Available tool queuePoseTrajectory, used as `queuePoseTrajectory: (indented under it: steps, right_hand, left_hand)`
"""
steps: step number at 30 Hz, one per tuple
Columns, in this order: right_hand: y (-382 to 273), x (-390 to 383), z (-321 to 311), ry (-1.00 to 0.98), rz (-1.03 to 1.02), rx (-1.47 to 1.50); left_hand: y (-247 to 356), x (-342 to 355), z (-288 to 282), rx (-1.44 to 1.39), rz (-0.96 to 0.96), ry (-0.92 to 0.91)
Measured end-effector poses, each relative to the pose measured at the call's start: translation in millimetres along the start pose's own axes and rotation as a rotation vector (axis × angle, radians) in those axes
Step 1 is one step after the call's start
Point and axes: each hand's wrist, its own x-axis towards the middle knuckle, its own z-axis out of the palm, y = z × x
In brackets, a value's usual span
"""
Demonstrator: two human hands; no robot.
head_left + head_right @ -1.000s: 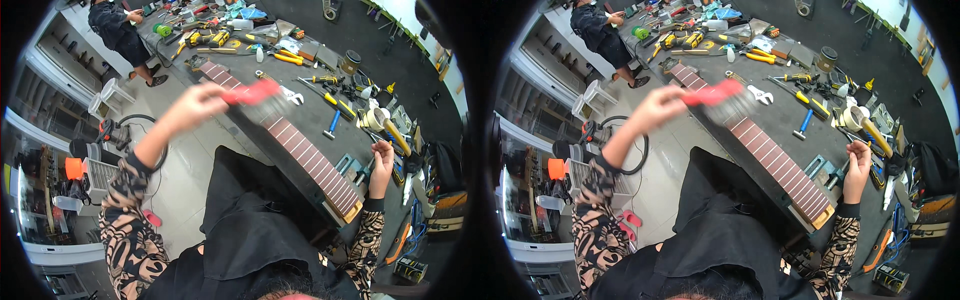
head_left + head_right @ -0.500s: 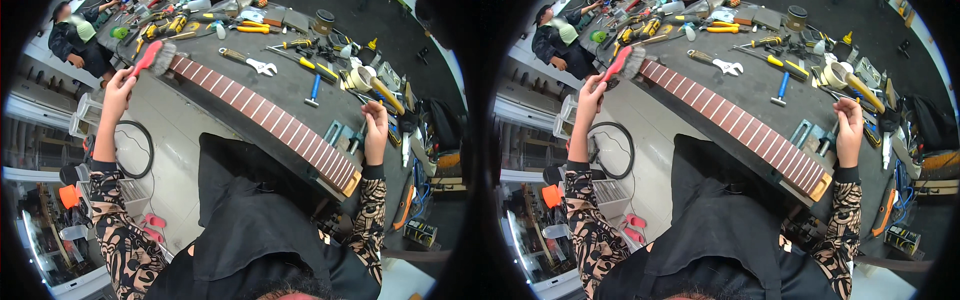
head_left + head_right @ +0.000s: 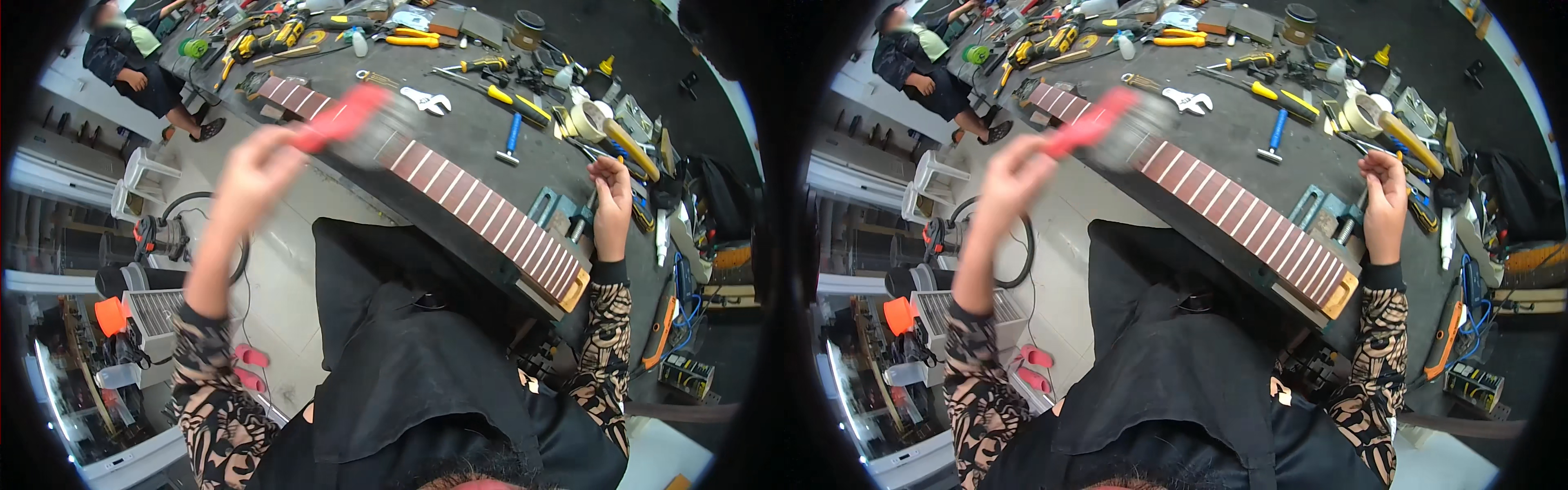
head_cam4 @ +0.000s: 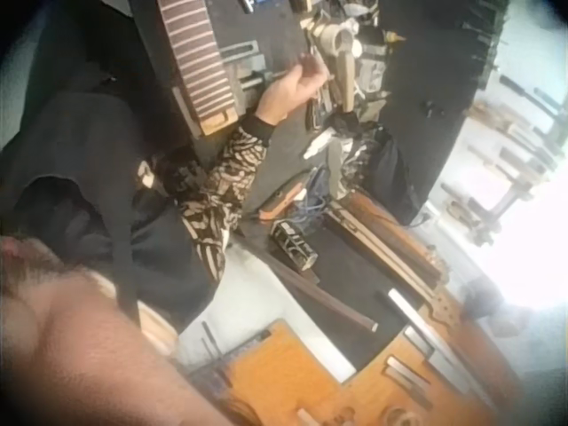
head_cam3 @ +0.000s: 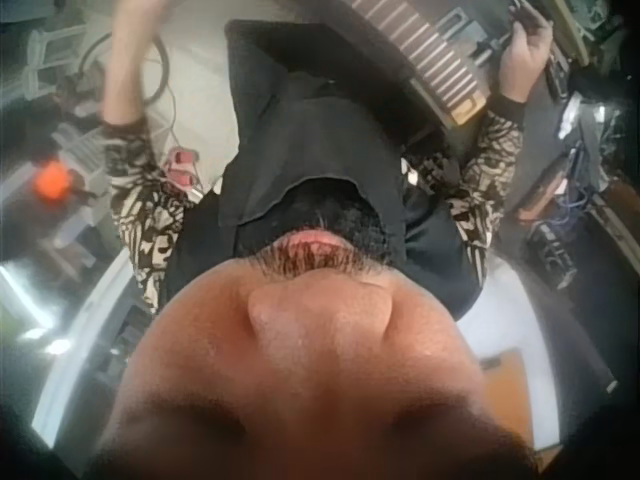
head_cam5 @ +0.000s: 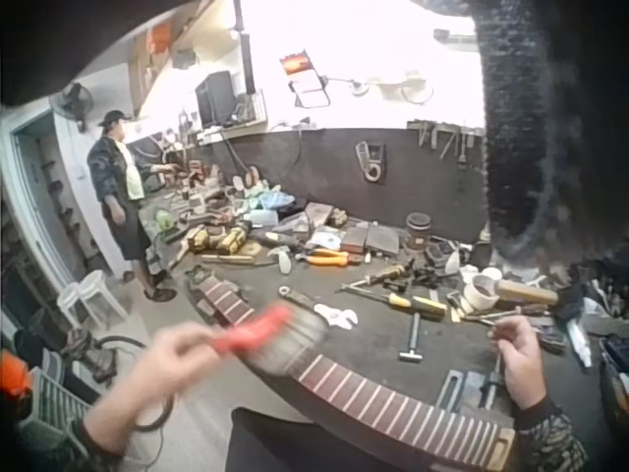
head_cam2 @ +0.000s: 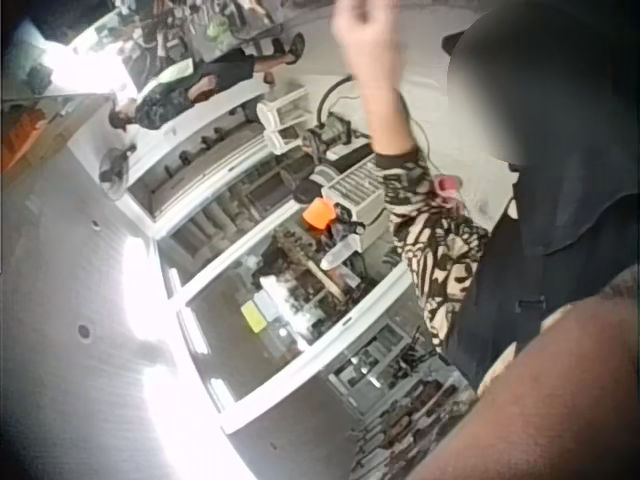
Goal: The person sands the fretboard and edges of a guitar neck using a sanding block. They then use a file to smooth the frets and a brush to clean the headstock. The person works on a single guitar neck throughout the clip.
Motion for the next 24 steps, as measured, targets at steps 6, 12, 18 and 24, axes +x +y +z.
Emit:
queuePoseTrajectory:
  steps: [6, 12, 18, 24]
  right_hand:
    - [5, 6, 10, -0.023, -0.017, 0.035]
    - [5, 2, 12, -0.016, -0.018, 0.051]
    - [-3, 3, 14, -0.016, -0.032, -0.014]
    - [11, 15, -27, -0.010, 0.142, 0.435]
  left_hand:
    - [-134, 59, -139, 0.111, -0.313, 0.371]
    - [-87, 41, -103, 0.090, -0.203, 0.373]
    - [88, -62, 67, -0.193, 0.086, -0.094]
    - [184, -72, 182, -0.244, 0.464, -0.720]
